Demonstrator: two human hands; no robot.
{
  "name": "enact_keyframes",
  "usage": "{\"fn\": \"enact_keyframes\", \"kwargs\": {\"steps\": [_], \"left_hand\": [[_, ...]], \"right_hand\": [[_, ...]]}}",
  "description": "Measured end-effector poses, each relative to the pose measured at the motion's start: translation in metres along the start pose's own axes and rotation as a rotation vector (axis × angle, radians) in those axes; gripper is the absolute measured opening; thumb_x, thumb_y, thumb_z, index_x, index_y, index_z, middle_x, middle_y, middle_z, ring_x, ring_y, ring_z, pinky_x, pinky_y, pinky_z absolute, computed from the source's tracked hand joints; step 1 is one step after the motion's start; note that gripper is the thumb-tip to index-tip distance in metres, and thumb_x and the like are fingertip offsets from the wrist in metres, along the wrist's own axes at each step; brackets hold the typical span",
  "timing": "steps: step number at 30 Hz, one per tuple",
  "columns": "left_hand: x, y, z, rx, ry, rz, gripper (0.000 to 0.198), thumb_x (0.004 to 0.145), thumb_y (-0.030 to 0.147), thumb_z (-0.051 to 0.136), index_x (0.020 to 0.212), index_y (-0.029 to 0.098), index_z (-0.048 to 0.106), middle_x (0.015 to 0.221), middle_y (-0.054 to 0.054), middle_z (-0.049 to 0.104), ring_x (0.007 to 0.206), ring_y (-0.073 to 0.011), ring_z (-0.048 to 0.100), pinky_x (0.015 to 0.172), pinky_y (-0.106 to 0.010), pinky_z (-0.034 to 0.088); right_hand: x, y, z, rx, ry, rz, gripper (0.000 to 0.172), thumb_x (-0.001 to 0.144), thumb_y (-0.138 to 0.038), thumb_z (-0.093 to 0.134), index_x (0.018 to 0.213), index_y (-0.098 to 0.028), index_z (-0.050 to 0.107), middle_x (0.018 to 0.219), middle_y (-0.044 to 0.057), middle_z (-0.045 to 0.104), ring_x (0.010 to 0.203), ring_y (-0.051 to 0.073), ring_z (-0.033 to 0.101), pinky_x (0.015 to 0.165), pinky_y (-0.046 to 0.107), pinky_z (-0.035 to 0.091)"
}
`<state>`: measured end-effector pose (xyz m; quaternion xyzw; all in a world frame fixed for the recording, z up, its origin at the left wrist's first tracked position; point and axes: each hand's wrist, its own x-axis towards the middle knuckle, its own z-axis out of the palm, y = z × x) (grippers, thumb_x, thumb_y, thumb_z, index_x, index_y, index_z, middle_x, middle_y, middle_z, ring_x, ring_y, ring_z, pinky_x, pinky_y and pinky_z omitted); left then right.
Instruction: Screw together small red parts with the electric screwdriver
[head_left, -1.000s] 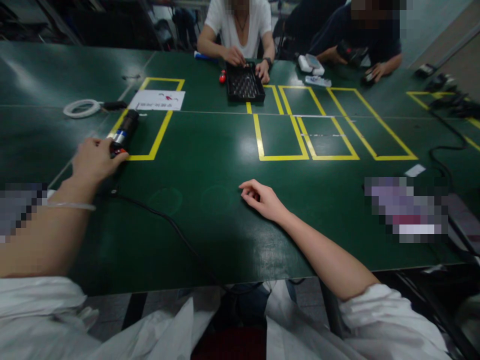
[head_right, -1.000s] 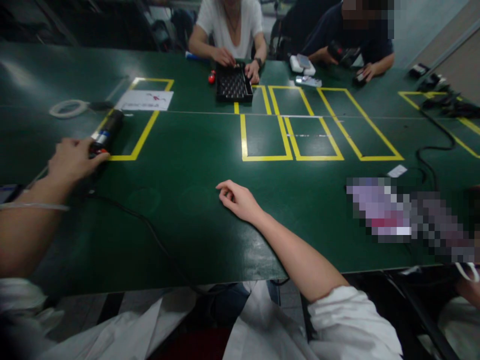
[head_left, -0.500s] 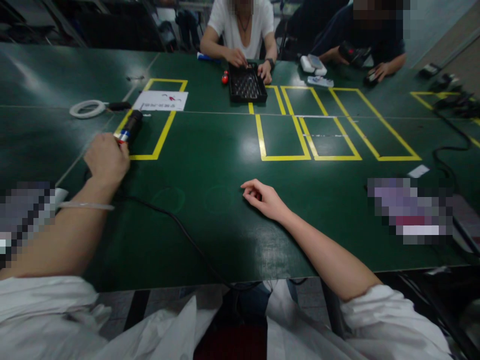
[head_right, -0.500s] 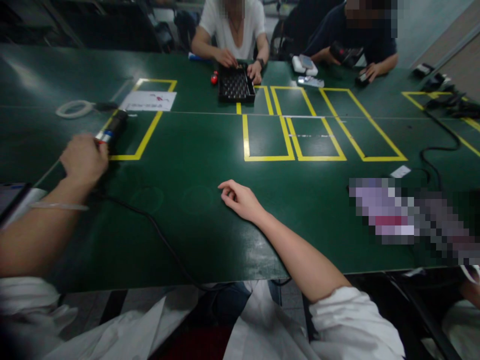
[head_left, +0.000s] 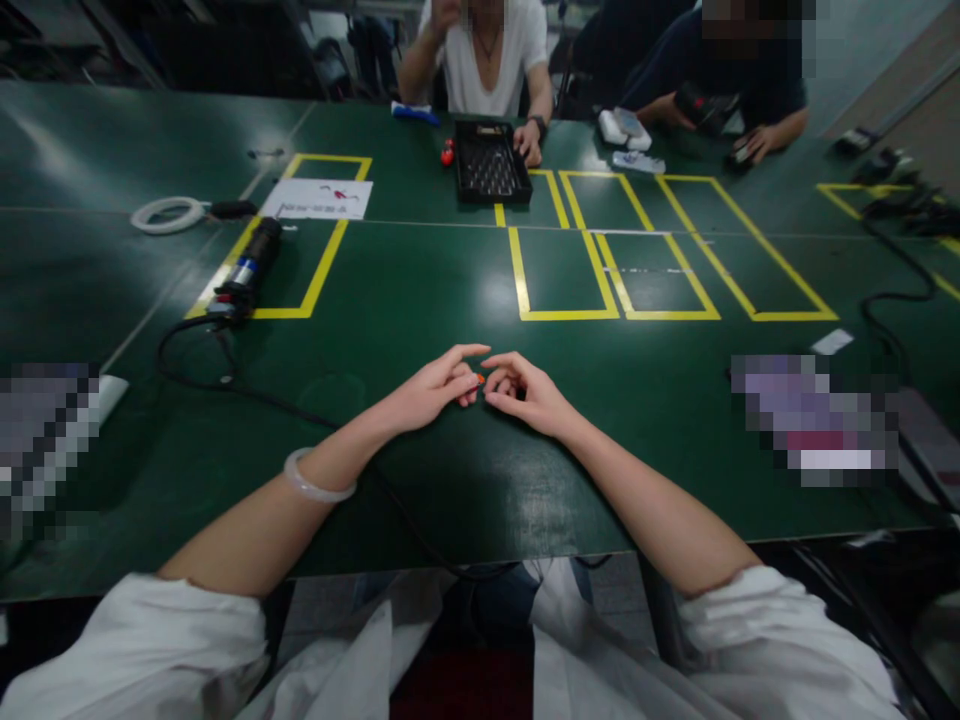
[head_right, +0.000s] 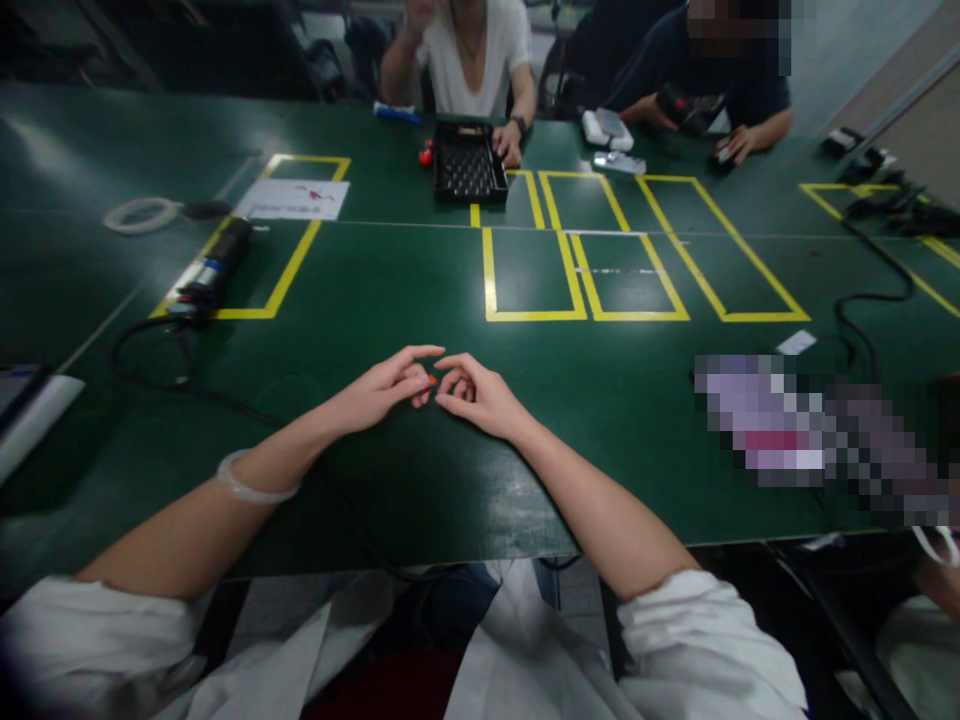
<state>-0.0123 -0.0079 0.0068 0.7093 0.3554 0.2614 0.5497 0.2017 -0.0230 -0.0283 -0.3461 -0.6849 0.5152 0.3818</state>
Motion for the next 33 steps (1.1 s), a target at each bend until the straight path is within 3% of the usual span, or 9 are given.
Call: {"fn": "enact_keyframes", "kwargs": {"steps": [5, 12, 16, 23, 29, 33], "left_hand": [[-0.002, -0.009, 0.009, -0.030, -0.062, 0.040, 0.061, 0.099, 0.035, 0.052, 0.151, 0.010, 0.033, 0.077, 0.000, 0.056, 0.074, -0.0135, 0.059, 0.073, -0.026, 0.049], [-0.004, -0.017, 0.007, -0.051, 0.018, 0.012, 0.055, 0.102, 0.042, 0.044, 0.148, 0.011, 0.040, 0.089, -0.006, 0.065, 0.079, -0.0152, 0.064, 0.076, -0.028, 0.051], [-0.003, -0.021, 0.006, -0.111, 0.041, 0.003, 0.051, 0.101, 0.042, 0.045, 0.139, 0.009, 0.046, 0.087, -0.007, 0.066, 0.076, -0.0155, 0.065, 0.074, -0.029, 0.053], [-0.001, -0.020, 0.007, -0.121, 0.057, -0.002, 0.035, 0.097, 0.045, 0.052, 0.105, 0.011, 0.057, 0.082, -0.007, 0.067, 0.072, -0.0145, 0.064, 0.071, -0.028, 0.052], [-0.005, -0.015, 0.010, -0.011, 0.065, -0.049, 0.035, 0.089, 0.044, 0.065, 0.102, 0.012, 0.058, 0.085, -0.006, 0.066, 0.077, -0.0148, 0.064, 0.073, -0.027, 0.051], [-0.007, -0.008, 0.011, 0.145, 0.128, 0.018, 0.030, 0.090, 0.041, 0.063, 0.102, 0.014, 0.060, 0.088, -0.004, 0.063, 0.075, -0.0131, 0.060, 0.069, -0.025, 0.048]], "right_hand": [[-0.001, -0.003, 0.000, -0.051, -0.051, -0.014, 0.024, 0.090, -0.036, 0.065, 0.105, -0.019, 0.059, 0.083, 0.001, 0.066, 0.067, 0.011, 0.055, 0.062, 0.024, 0.044], [-0.002, -0.005, 0.002, -0.071, -0.019, -0.035, 0.022, 0.091, -0.038, 0.065, 0.102, -0.019, 0.059, 0.081, 0.000, 0.064, 0.066, 0.011, 0.055, 0.061, 0.024, 0.044], [-0.002, -0.004, 0.002, -0.081, 0.022, -0.028, 0.023, 0.088, -0.038, 0.067, 0.100, -0.020, 0.059, 0.078, -0.001, 0.062, 0.063, 0.010, 0.053, 0.058, 0.023, 0.043], [0.000, -0.001, 0.001, -0.090, 0.050, -0.047, 0.021, 0.087, -0.035, 0.067, 0.100, -0.020, 0.059, 0.078, -0.001, 0.060, 0.062, 0.010, 0.052, 0.057, 0.024, 0.042], [0.000, 0.000, 0.004, -0.081, 0.056, -0.034, 0.024, 0.086, -0.035, 0.069, 0.102, -0.021, 0.057, 0.085, 0.000, 0.064, 0.065, 0.011, 0.053, 0.058, 0.024, 0.043], [-0.001, 0.001, 0.004, 0.005, 0.060, 0.000, 0.030, 0.088, -0.040, 0.069, 0.107, -0.021, 0.055, 0.087, 0.000, 0.063, 0.067, 0.011, 0.054, 0.060, 0.024, 0.044]]}}
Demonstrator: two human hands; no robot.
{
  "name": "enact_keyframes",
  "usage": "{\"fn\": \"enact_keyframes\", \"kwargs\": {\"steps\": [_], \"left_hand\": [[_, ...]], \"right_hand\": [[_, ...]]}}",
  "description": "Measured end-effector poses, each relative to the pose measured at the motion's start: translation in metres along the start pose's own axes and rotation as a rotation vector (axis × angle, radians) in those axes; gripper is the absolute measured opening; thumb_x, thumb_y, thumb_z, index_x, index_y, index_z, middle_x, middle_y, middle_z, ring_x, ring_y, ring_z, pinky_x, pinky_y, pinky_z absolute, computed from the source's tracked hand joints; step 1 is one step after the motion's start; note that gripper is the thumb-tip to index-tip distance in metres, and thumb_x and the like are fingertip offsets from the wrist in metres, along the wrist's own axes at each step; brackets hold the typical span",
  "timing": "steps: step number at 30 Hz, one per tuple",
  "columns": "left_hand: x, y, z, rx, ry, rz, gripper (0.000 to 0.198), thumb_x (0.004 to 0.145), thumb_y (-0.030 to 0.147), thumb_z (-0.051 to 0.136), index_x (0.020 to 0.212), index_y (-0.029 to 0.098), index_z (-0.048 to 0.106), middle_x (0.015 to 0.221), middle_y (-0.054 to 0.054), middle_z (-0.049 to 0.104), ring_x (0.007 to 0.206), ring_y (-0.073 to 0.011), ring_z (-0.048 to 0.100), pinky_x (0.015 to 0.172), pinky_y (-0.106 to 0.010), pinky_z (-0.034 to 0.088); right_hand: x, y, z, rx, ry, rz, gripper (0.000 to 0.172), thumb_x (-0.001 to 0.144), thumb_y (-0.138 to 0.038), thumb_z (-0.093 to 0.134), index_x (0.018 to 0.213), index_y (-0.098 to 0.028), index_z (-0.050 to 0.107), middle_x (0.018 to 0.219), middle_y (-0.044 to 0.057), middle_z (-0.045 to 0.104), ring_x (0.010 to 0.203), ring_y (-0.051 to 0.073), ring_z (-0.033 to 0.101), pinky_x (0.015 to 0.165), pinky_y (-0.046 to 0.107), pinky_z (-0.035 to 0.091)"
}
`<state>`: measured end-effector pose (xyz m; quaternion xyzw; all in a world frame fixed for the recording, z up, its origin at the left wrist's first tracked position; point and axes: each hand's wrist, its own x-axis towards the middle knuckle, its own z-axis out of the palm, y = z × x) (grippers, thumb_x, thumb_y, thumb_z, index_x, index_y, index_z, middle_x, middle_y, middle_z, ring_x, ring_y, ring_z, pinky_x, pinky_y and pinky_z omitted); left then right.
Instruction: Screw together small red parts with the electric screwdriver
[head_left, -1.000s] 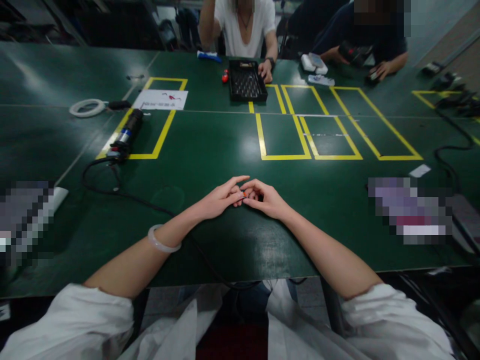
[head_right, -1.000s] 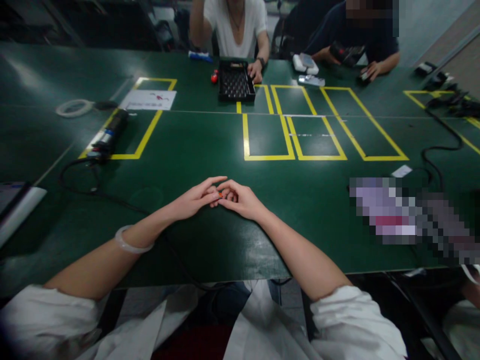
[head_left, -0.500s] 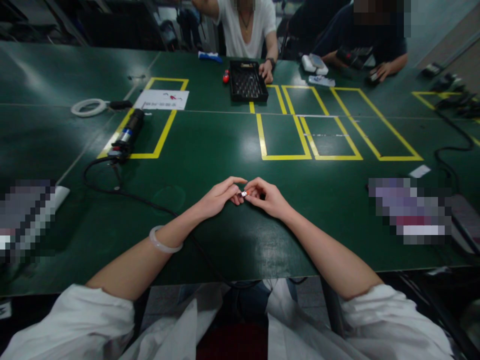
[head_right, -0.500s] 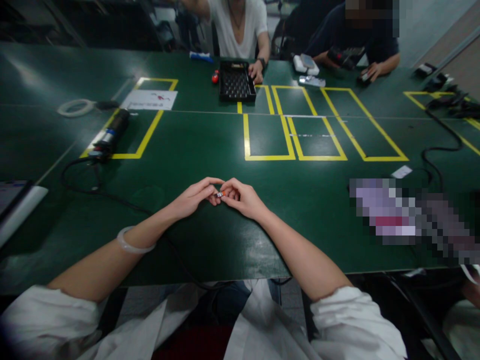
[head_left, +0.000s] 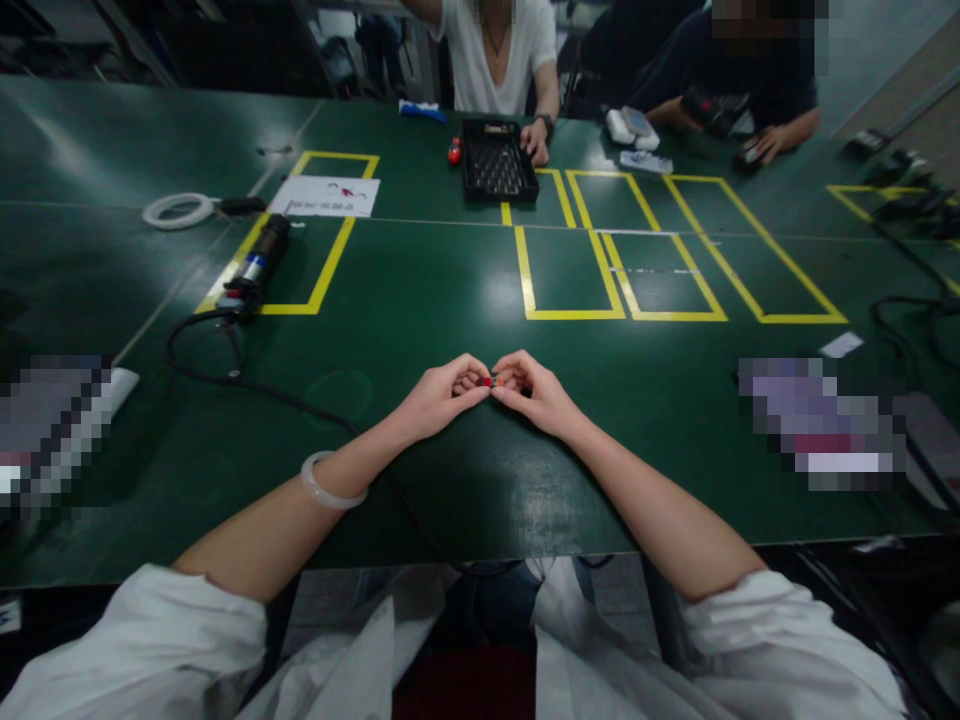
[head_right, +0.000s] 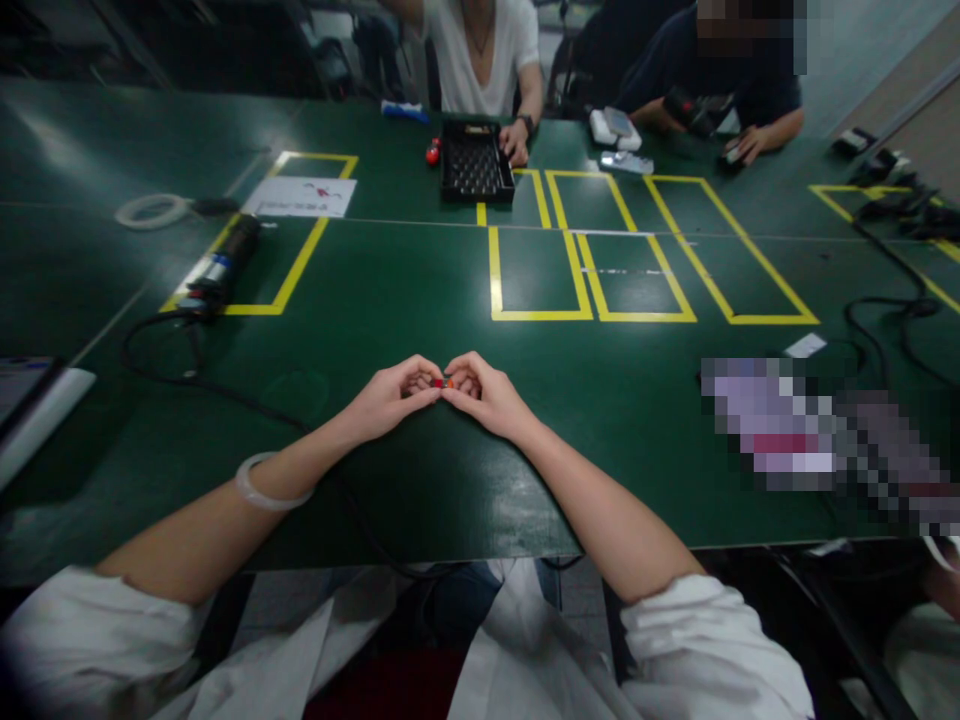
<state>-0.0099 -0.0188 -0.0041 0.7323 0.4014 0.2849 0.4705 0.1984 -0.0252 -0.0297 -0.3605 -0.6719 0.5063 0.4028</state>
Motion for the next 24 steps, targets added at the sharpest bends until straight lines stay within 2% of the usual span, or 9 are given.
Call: {"fn": "enact_keyframes", "kwargs": {"steps": [4, 8, 14, 19, 24], "left_hand": [[-0.0004, 0.0043, -0.0007, 0.070, 0.024, 0.059, 0.027, 0.089, 0.038, 0.064, 0.101, 0.014, 0.061, 0.094, -0.005, 0.065, 0.078, -0.0134, 0.061, 0.072, -0.025, 0.050], [0.0003, 0.0022, -0.0002, 0.042, 0.041, 0.048, 0.033, 0.087, 0.040, 0.067, 0.106, 0.014, 0.060, 0.096, -0.006, 0.066, 0.082, -0.0153, 0.063, 0.074, -0.027, 0.052], [0.0007, 0.0031, 0.0005, 0.078, 0.052, 0.083, 0.027, 0.092, 0.039, 0.062, 0.102, 0.014, 0.062, 0.095, -0.006, 0.067, 0.082, -0.0157, 0.063, 0.077, -0.028, 0.051], [0.0002, 0.0044, -0.0009, 0.111, 0.067, 0.130, 0.021, 0.091, 0.033, 0.062, 0.102, 0.014, 0.062, 0.096, -0.006, 0.067, 0.085, -0.0158, 0.063, 0.080, -0.029, 0.051], [0.0001, -0.0007, -0.0003, 0.205, 0.070, 0.185, 0.018, 0.092, 0.030, 0.060, 0.103, 0.015, 0.062, 0.099, -0.006, 0.066, 0.088, -0.0166, 0.063, 0.083, -0.030, 0.051]], "right_hand": [[-0.0006, -0.0039, -0.0023, -0.038, 0.003, 0.005, 0.023, 0.091, -0.041, 0.065, 0.096, -0.020, 0.059, 0.080, -0.001, 0.059, 0.064, 0.010, 0.052, 0.061, 0.025, 0.043], [0.0001, -0.0060, -0.0034, -0.112, 0.023, -0.034, 0.019, 0.090, -0.037, 0.065, 0.096, -0.020, 0.060, 0.073, -0.003, 0.055, 0.062, 0.011, 0.050, 0.058, 0.025, 0.041], [0.0015, -0.0033, -0.0026, -0.129, 0.061, -0.065, 0.024, 0.086, -0.035, 0.068, 0.103, -0.021, 0.058, 0.085, 0.000, 0.061, 0.066, 0.012, 0.056, 0.058, 0.025, 0.044], [0.0020, -0.0036, -0.0032, -0.162, 0.057, -0.063, 0.019, 0.086, -0.033, 0.067, 0.098, -0.020, 0.061, 0.082, 0.001, 0.062, 0.065, 0.012, 0.055, 0.059, 0.026, 0.044], [0.0004, -0.0043, -0.0024, -0.223, 0.077, -0.131, 0.016, 0.086, -0.028, 0.068, 0.098, -0.020, 0.061, 0.084, 0.001, 0.060, 0.066, 0.012, 0.056, 0.061, 0.027, 0.046]]}}
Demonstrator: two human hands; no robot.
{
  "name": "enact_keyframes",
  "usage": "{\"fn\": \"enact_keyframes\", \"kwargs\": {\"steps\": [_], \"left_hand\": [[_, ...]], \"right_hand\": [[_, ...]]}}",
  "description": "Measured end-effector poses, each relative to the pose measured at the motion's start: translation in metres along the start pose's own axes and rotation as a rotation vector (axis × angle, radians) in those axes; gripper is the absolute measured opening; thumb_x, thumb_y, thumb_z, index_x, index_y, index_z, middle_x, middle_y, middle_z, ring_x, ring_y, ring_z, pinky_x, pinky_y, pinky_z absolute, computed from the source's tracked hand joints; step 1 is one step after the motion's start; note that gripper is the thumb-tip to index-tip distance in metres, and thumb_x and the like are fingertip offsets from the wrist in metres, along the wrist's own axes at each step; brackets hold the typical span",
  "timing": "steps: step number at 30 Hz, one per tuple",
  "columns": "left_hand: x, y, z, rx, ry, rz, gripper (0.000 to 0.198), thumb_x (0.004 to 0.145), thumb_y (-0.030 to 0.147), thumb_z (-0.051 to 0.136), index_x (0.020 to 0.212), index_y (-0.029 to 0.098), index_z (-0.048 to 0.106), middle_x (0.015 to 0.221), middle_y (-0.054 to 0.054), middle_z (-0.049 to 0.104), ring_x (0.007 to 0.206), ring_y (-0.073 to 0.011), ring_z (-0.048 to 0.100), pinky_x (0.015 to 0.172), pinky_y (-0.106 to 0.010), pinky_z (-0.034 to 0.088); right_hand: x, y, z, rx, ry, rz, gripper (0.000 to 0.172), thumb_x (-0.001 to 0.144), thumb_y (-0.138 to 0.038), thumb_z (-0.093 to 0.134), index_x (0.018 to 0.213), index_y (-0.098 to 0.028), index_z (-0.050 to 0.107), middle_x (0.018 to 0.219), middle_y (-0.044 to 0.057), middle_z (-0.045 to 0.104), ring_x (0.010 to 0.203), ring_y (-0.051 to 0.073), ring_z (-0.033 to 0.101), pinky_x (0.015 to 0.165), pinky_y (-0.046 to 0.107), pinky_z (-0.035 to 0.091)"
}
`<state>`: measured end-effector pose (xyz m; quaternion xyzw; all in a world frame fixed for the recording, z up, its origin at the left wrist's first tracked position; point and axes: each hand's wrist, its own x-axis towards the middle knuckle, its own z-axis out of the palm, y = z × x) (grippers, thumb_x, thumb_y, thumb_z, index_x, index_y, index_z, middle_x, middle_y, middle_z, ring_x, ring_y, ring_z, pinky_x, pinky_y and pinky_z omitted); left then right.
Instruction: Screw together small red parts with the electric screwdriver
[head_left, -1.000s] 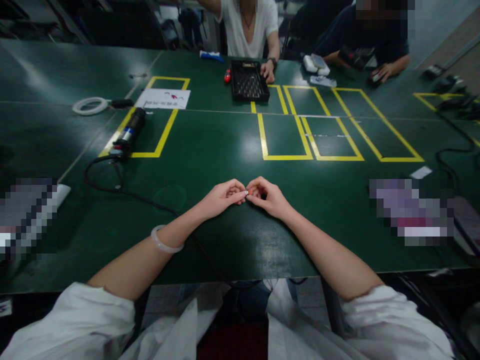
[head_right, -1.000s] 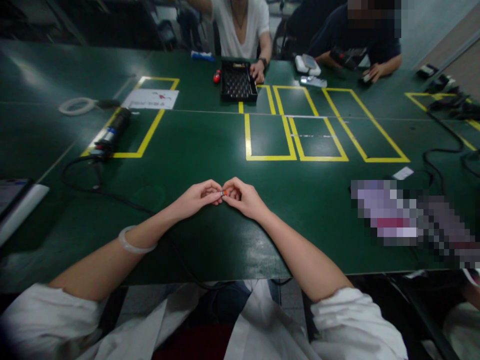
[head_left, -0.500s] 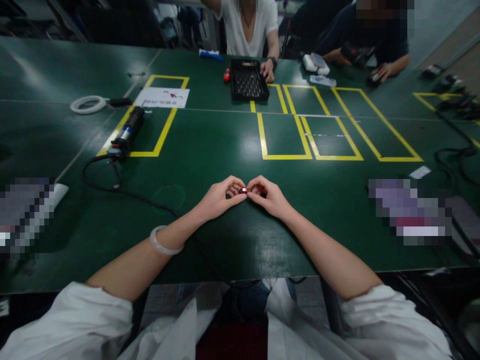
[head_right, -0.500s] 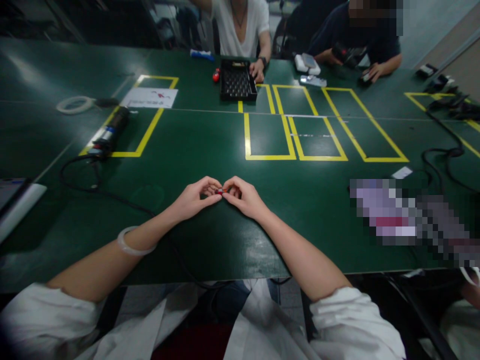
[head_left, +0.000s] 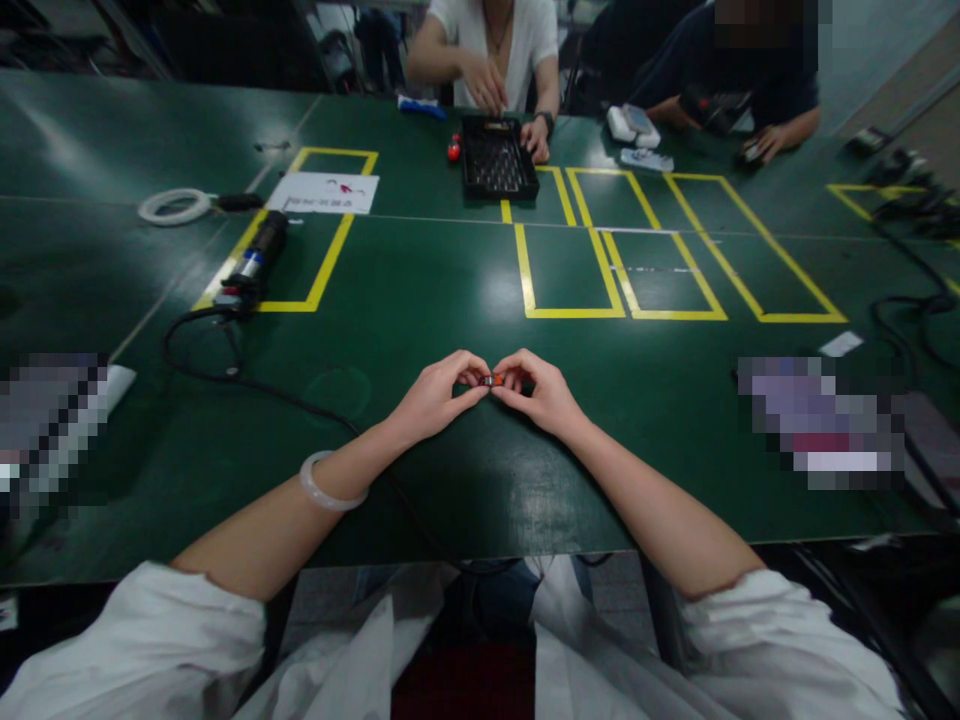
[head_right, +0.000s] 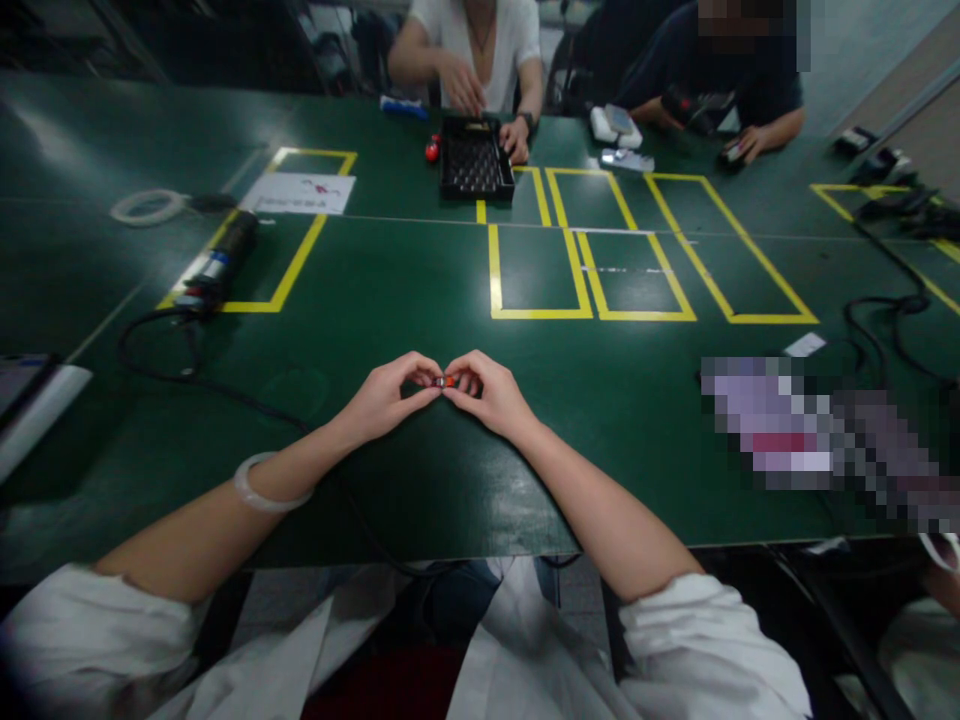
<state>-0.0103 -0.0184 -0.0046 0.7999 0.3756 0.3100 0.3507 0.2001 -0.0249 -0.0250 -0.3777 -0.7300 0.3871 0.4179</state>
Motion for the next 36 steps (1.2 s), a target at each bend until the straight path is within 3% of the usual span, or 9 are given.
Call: {"fn": "enact_keyframes", "kwargs": {"steps": [10, 15, 23, 36], "left_hand": [[0.000, -0.001, 0.004, -0.017, -0.059, -0.013, 0.015, 0.088, 0.021, 0.060, 0.102, 0.015, 0.060, 0.098, -0.006, 0.066, 0.089, -0.0174, 0.064, 0.084, -0.030, 0.051], [0.001, 0.002, 0.001, -0.072, 0.021, -0.037, 0.022, 0.089, 0.031, 0.064, 0.105, 0.015, 0.060, 0.101, -0.006, 0.067, 0.092, -0.0180, 0.065, 0.087, -0.033, 0.053], [-0.002, 0.008, 0.001, 0.142, 0.102, 0.106, 0.012, 0.093, 0.024, 0.061, 0.101, 0.015, 0.060, 0.096, -0.005, 0.064, 0.089, -0.0166, 0.062, 0.084, -0.030, 0.050], [-0.006, 0.008, 0.004, 0.278, 0.152, 0.238, 0.013, 0.096, 0.025, 0.058, 0.104, 0.016, 0.058, 0.096, -0.006, 0.064, 0.090, -0.0176, 0.062, 0.082, -0.030, 0.048]], "right_hand": [[-0.002, -0.010, 0.002, -0.191, -0.024, -0.158, 0.008, 0.090, -0.022, 0.065, 0.097, -0.022, 0.061, 0.084, 0.002, 0.057, 0.073, 0.014, 0.054, 0.067, 0.028, 0.046], [-0.003, -0.008, -0.001, -0.220, -0.032, -0.142, 0.009, 0.089, -0.018, 0.061, 0.096, -0.022, 0.058, 0.091, 0.003, 0.058, 0.079, 0.016, 0.056, 0.071, 0.029, 0.047], [-0.003, -0.005, 0.001, -0.305, -0.023, -0.208, 0.011, 0.093, -0.015, 0.052, 0.100, -0.023, 0.054, 0.097, 0.005, 0.058, 0.084, 0.017, 0.057, 0.074, 0.029, 0.047], [-0.004, -0.005, 0.002, -0.247, 0.000, -0.159, 0.011, 0.092, -0.018, 0.055, 0.102, -0.023, 0.055, 0.094, 0.004, 0.059, 0.081, 0.016, 0.058, 0.073, 0.029, 0.049]]}}
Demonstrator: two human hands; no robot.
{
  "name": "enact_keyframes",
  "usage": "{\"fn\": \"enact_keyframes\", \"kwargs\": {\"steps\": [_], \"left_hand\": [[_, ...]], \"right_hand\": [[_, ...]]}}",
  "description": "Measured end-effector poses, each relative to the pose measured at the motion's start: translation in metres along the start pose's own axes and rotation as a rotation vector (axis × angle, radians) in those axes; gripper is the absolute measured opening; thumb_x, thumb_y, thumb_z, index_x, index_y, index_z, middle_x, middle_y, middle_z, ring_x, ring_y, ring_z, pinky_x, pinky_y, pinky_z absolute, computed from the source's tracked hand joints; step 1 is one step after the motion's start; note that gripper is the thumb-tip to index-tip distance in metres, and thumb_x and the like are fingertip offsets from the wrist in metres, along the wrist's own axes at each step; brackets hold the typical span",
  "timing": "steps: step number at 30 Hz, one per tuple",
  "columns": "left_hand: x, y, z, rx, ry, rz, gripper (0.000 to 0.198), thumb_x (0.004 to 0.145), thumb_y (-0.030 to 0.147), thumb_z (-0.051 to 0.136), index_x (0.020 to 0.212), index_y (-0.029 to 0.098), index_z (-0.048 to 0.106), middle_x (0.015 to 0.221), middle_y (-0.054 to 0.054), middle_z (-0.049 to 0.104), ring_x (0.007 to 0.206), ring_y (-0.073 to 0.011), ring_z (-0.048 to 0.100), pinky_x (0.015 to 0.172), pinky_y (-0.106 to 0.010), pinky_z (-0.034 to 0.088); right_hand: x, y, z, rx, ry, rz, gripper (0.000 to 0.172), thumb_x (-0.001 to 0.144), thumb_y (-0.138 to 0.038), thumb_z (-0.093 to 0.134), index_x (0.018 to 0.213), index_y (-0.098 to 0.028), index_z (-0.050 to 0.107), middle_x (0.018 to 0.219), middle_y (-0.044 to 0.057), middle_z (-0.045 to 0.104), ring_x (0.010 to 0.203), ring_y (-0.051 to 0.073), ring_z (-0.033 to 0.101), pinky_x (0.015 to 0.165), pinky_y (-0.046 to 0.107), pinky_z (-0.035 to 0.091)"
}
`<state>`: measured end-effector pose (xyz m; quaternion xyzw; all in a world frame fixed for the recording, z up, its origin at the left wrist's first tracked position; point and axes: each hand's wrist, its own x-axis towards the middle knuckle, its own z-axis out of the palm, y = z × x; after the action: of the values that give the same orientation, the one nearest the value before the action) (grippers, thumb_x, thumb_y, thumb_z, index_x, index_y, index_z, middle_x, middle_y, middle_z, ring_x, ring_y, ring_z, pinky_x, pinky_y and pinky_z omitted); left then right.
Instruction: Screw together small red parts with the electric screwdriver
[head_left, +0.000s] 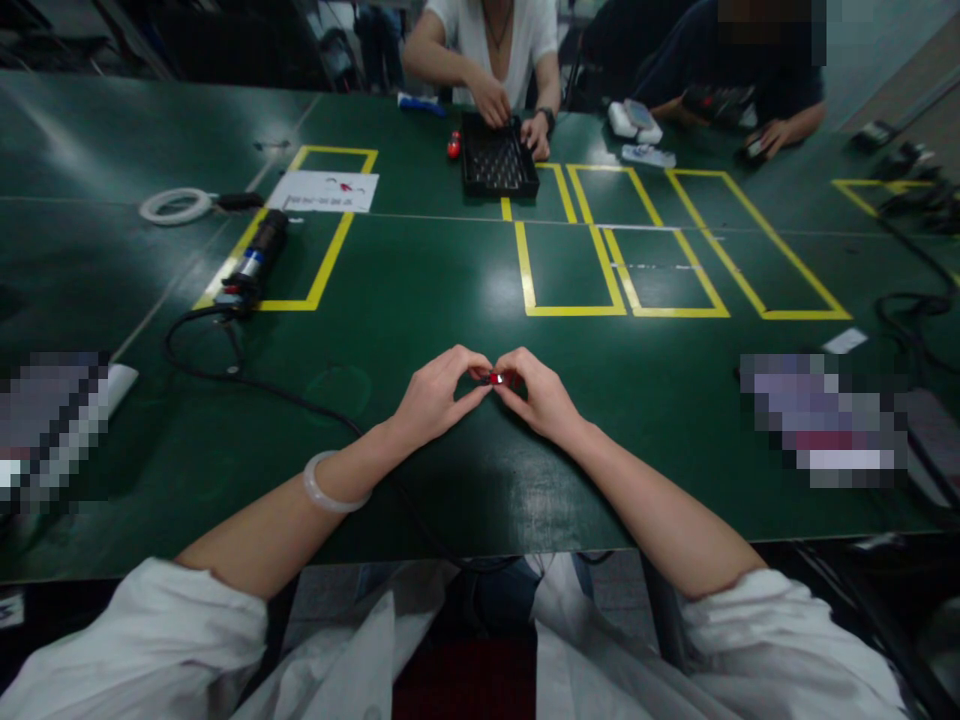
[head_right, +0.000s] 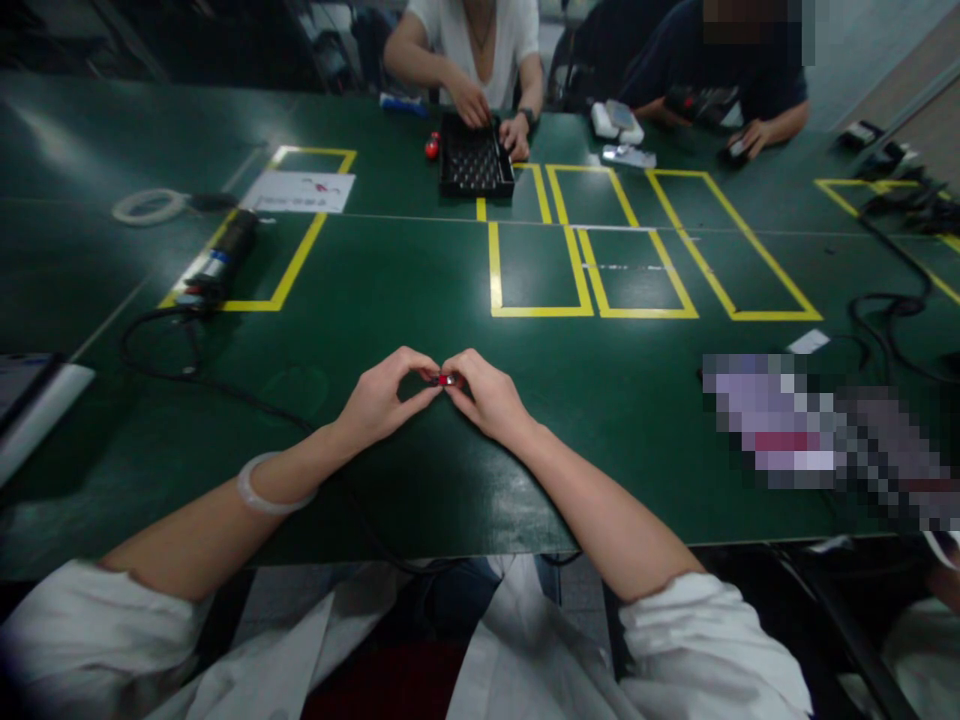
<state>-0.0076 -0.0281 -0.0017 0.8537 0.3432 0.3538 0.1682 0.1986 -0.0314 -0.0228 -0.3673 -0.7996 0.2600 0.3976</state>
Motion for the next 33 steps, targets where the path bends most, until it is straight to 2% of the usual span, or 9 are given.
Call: {"fn": "enact_keyframes", "kwargs": {"steps": [5, 13, 18, 22, 25, 30, 33], "left_hand": [[-0.001, -0.002, 0.001, 0.034, -0.037, 0.023, 0.018, 0.097, 0.031, 0.059, 0.107, 0.016, 0.060, 0.097, -0.008, 0.066, 0.092, -0.0194, 0.062, 0.084, -0.031, 0.047], [-0.002, -0.002, 0.002, 0.127, -0.019, 0.066, 0.024, 0.098, 0.036, 0.057, 0.111, 0.016, 0.059, 0.091, -0.006, 0.065, 0.084, -0.0186, 0.062, 0.078, -0.030, 0.046], [-0.002, 0.000, 0.002, 0.082, 0.023, 0.095, 0.024, 0.096, 0.033, 0.061, 0.113, 0.017, 0.055, 0.091, -0.005, 0.063, 0.084, -0.0167, 0.062, 0.077, -0.028, 0.048], [0.000, 0.002, 0.001, 0.064, 0.044, 0.098, 0.027, 0.095, 0.032, 0.063, 0.116, 0.017, 0.054, 0.093, -0.005, 0.063, 0.085, -0.0163, 0.062, 0.078, -0.027, 0.050], [0.000, 0.002, 0.000, 0.084, 0.028, 0.082, 0.028, 0.096, 0.034, 0.061, 0.118, 0.017, 0.055, 0.089, -0.005, 0.061, 0.083, -0.0166, 0.061, 0.077, -0.028, 0.049], [0.001, 0.002, -0.002, 0.074, -0.010, 0.063, 0.019, 0.099, 0.031, 0.056, 0.109, 0.015, 0.060, 0.089, -0.006, 0.063, 0.084, -0.0169, 0.061, 0.077, -0.029, 0.049], [0.001, 0.003, -0.003, 0.037, -0.004, 0.022, 0.015, 0.098, 0.027, 0.057, 0.104, 0.014, 0.060, 0.089, -0.005, 0.063, 0.083, -0.0159, 0.062, 0.078, -0.028, 0.050]], "right_hand": [[0.001, 0.002, 0.001, 0.156, -0.051, 0.081, 0.016, 0.088, -0.016, 0.058, 0.102, -0.022, 0.056, 0.092, 0.002, 0.064, 0.077, 0.016, 0.061, 0.072, 0.030, 0.051], [0.001, 0.002, 0.005, 0.353, -0.110, 0.110, 0.021, 0.088, -0.016, 0.058, 0.108, -0.021, 0.060, 0.102, 0.005, 0.069, 0.090, 0.016, 0.065, 0.080, 0.030, 0.053], [0.001, 0.010, 0.010, 0.671, -0.133, 0.240, 0.020, 0.085, -0.023, 0.065, 0.105, -0.021, 0.059, 0.105, 0.005, 0.071, 0.085, 0.013, 0.067, 0.078, 0.027, 0.054], [0.002, 0.014, 0.010, 0.851, -0.131, 0.336, 0.029, 0.081, -0.032, 0.075, 0.102, -0.020, 0.060, 0.109, 0.005, 0.072, 0.083, 0.013, 0.068, 0.075, 0.026, 0.055], [0.004, 0.013, 0.007, 0.888, -0.134, 0.369, 0.032, 0.079, -0.036, 0.079, 0.101, -0.020, 0.061, 0.102, 0.004, 0.072, 0.075, 0.012, 0.067, 0.074, 0.027, 0.056], [0.004, 0.011, 0.004, 0.859, -0.124, 0.389, 0.036, 0.077, -0.039, 0.081, 0.101, -0.019, 0.062, 0.082, 0.000, 0.068, 0.069, 0.011, 0.065, 0.073, 0.028, 0.055], [0.005, 0.011, 0.004, 0.838, -0.096, 0.395, 0.038, 0.075, -0.040, 0.082, 0.100, -0.019, 0.062, 0.080, -0.001, 0.065, 0.068, 0.010, 0.063, 0.069, 0.026, 0.054]]}}
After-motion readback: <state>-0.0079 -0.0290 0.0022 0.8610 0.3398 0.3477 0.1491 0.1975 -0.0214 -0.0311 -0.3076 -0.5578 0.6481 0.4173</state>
